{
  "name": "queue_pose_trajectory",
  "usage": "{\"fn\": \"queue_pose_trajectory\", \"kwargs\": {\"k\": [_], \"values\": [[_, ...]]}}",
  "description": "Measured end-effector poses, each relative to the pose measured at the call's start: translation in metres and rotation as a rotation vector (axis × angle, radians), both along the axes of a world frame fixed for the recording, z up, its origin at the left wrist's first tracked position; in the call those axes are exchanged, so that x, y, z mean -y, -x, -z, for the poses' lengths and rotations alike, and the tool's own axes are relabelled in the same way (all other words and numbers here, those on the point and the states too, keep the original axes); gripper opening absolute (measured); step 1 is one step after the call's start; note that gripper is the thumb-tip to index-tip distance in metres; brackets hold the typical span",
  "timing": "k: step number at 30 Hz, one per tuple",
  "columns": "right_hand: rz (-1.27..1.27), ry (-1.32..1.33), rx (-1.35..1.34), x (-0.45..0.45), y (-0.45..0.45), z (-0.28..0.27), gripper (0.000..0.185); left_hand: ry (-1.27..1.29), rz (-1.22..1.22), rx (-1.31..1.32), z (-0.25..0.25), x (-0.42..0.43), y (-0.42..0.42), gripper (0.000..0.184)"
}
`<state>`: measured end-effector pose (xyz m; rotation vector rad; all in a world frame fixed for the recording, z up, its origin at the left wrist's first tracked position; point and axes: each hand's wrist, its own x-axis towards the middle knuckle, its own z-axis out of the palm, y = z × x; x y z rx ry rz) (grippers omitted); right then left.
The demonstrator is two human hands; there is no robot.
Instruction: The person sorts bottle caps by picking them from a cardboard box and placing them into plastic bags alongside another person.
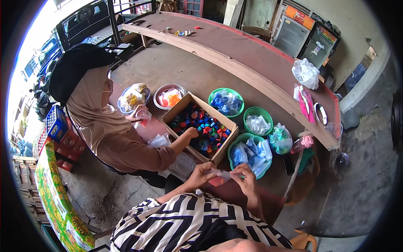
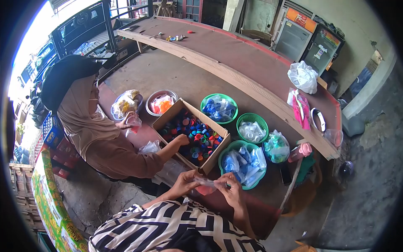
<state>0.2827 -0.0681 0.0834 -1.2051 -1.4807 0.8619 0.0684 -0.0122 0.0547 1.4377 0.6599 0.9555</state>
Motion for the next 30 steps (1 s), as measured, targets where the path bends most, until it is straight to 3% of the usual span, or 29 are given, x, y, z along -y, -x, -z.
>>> {"fn": "queue_pose_trajectory", "kwargs": {"k": [3, 9, 14, 17, 19, 21, 25, 27, 30], "values": [[-0.027, 0.011, 0.05, 0.001, -0.002, -0.011, 0.011, -0.074, 0.011, -0.162, 0.004, -0.003, 0.005, 0.016], [-0.05, 0.072, 0.032, 0.005, -0.001, -0.008, 0.01, -0.163, -0.117, -0.001, -0.01, 0.003, -0.003, 0.022], [-0.072, 0.109, -0.054, 0.006, -0.003, -0.011, 0.011, -0.136, -0.09, -0.033, -0.001, 0.002, -0.001, 0.028], [-0.047, 0.096, 0.095, 0.004, -0.005, -0.018, 0.01, -0.136, -0.101, -0.085, -0.005, 0.004, 0.003, 0.026], [-0.146, 0.184, -0.05, 0.009, -0.007, -0.014, 0.008, -0.125, -0.102, -0.125, -0.009, 0.004, 0.005, 0.023], [-0.128, 0.186, -0.059, 0.008, -0.008, -0.008, 0.008, 0.046, 0.058, 0.051, -0.016, 0.005, 0.006, 0.022], [-0.102, 0.156, -0.027, 0.01, -0.006, -0.007, 0.009, 0.097, 0.146, 0.162, -0.02, 0.008, 0.0, 0.033], [-0.046, 0.167, -0.095, 0.014, 0.003, -0.01, 0.01, 0.008, 0.161, -0.036, -0.011, 0.01, 0.0, 0.036], [0.004, 0.127, -0.072, 0.016, 0.007, -0.025, 0.013, 0.169, 0.201, -0.148, 0.009, 0.006, 0.002, 0.038]]}}
